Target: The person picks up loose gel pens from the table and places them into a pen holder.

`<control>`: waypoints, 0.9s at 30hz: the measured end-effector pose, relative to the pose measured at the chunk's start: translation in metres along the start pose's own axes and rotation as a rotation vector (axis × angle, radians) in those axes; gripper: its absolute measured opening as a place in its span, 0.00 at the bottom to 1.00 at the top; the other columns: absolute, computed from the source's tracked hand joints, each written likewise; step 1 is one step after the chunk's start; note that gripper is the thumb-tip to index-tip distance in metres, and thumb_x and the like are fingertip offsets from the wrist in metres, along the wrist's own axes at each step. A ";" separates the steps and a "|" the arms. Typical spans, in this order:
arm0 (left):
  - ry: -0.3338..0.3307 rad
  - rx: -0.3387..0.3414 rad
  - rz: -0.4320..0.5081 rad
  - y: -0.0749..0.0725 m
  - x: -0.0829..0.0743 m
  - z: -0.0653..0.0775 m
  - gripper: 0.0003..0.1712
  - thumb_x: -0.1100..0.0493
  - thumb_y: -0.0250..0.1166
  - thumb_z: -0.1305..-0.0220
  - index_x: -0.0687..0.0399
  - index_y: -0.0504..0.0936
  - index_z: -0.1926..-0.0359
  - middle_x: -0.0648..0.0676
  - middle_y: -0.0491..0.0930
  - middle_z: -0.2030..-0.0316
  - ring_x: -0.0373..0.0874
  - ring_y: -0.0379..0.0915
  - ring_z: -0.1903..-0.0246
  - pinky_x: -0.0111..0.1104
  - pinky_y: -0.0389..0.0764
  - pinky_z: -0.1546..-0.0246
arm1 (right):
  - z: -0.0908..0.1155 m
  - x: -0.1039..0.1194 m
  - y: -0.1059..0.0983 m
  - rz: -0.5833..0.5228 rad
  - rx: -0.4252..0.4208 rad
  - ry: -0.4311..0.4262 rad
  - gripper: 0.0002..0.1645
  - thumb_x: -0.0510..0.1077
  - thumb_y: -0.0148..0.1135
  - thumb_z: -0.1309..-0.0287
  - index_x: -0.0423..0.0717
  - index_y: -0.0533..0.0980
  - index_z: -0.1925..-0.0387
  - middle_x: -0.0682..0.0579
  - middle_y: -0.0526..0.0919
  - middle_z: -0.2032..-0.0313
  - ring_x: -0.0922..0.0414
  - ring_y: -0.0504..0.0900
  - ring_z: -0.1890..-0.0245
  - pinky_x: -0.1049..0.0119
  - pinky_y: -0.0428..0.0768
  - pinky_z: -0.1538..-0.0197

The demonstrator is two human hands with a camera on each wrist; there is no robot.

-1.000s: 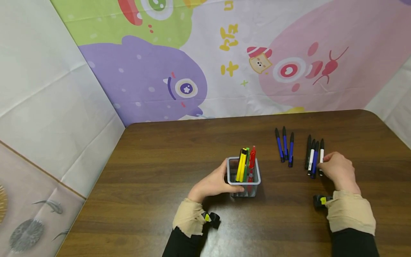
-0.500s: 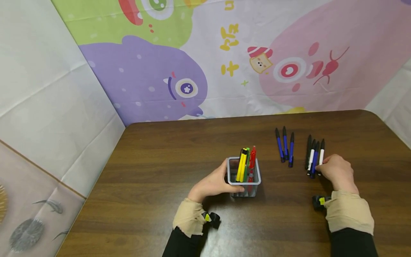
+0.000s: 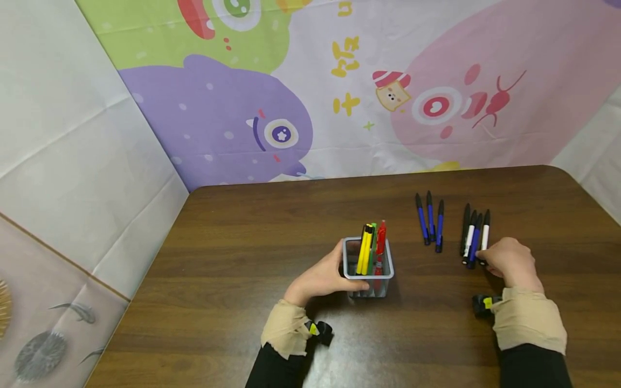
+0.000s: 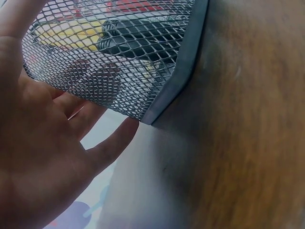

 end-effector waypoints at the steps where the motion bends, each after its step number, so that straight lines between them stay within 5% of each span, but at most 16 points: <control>1: 0.000 0.000 0.000 0.000 0.000 0.000 0.44 0.57 0.72 0.53 0.40 0.56 0.40 0.48 0.72 0.52 0.38 0.71 0.56 0.31 0.72 0.52 | 0.000 -0.001 0.001 -0.014 0.011 0.011 0.20 0.47 0.54 0.44 0.33 0.76 0.80 0.51 0.76 0.86 0.59 0.75 0.84 0.65 0.72 0.77; 27: -0.005 0.010 0.020 0.000 -0.001 0.001 0.43 0.58 0.72 0.53 0.41 0.56 0.40 0.49 0.73 0.53 0.38 0.71 0.57 0.31 0.72 0.53 | 0.003 0.001 0.001 0.108 -0.031 -0.023 0.22 0.48 0.48 0.47 0.41 0.71 0.90 0.52 0.72 0.89 0.51 0.73 0.79 0.64 0.67 0.76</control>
Point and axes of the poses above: each hand's wrist, its own z-axis away from the middle knuckle, its own y-axis out of the palm, x = y × z, the point moved 5 cm from there along -z, towards the middle knuckle
